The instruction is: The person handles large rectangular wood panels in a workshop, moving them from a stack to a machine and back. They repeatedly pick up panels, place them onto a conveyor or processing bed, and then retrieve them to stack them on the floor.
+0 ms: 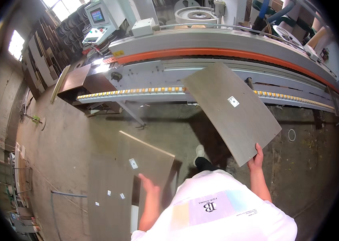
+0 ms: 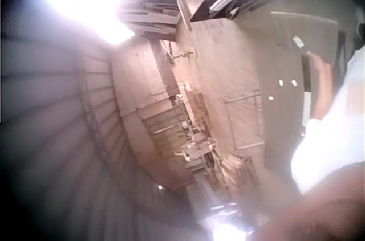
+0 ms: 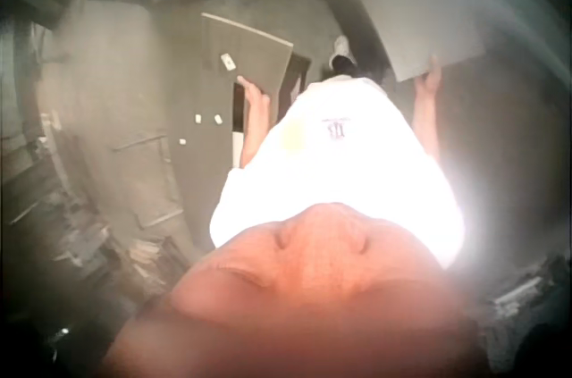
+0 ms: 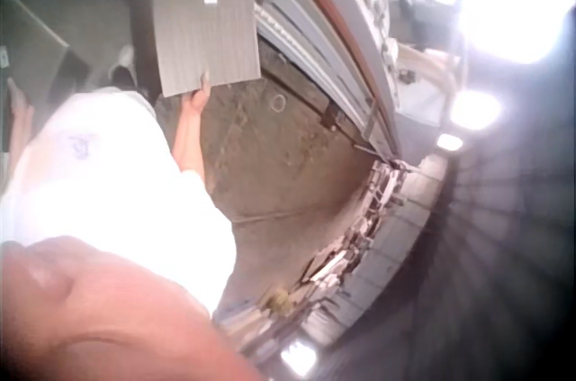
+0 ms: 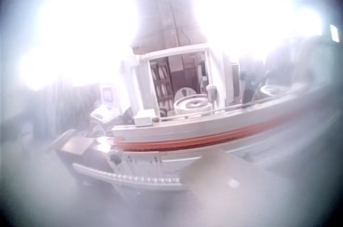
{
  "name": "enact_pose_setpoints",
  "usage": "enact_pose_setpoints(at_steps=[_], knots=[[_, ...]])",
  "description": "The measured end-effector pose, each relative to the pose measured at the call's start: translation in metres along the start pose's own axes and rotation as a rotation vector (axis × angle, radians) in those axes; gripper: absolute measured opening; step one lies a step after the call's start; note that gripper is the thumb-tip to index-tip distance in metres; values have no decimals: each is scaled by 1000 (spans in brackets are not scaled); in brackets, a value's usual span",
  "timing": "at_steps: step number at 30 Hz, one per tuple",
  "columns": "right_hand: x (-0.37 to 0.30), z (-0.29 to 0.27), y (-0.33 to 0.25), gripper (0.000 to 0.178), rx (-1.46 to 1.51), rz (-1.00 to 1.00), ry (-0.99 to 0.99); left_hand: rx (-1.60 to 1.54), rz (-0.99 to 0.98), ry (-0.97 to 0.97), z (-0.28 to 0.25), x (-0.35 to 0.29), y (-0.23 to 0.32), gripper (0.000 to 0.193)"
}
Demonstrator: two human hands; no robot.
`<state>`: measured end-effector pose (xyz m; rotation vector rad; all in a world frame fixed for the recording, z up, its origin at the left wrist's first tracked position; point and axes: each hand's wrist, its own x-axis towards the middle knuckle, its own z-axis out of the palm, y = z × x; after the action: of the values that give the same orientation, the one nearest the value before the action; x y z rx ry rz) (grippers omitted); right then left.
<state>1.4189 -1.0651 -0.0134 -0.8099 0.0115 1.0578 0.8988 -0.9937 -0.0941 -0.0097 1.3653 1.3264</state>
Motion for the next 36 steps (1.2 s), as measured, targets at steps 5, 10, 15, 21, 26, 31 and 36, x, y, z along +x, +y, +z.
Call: enact_pose_setpoints(at_steps=[5, 10, 15, 21, 26, 31, 36], knots=[[87, -58, 21, 47, -12, 148, 74, 37, 27, -18, 102, 41, 47, 71], [111, -69, 40, 64, -342, 342, 498, 101, 12, -69, 189, 90, 96, 74], [123, -6, 105, 90, -417, -16, 981, 183, 13, -131, 274, 176, 150, 77], [113, 60, 209, 98, -437, 5, 1215, 202, 14, -307, 356, 301, 245, 76], [83, 133, 331, 96, -380, -26, 1285, 240, -42, -499, 412, 385, 335, 74], [51, 214, 448, 94, -446, -19, 1304, 250, -183, -624, 384, 504, 412, 77], [39, 301, 541, 96, -575, 73, 1359, 314, -194, -712, 363, 556, 466, 80]])
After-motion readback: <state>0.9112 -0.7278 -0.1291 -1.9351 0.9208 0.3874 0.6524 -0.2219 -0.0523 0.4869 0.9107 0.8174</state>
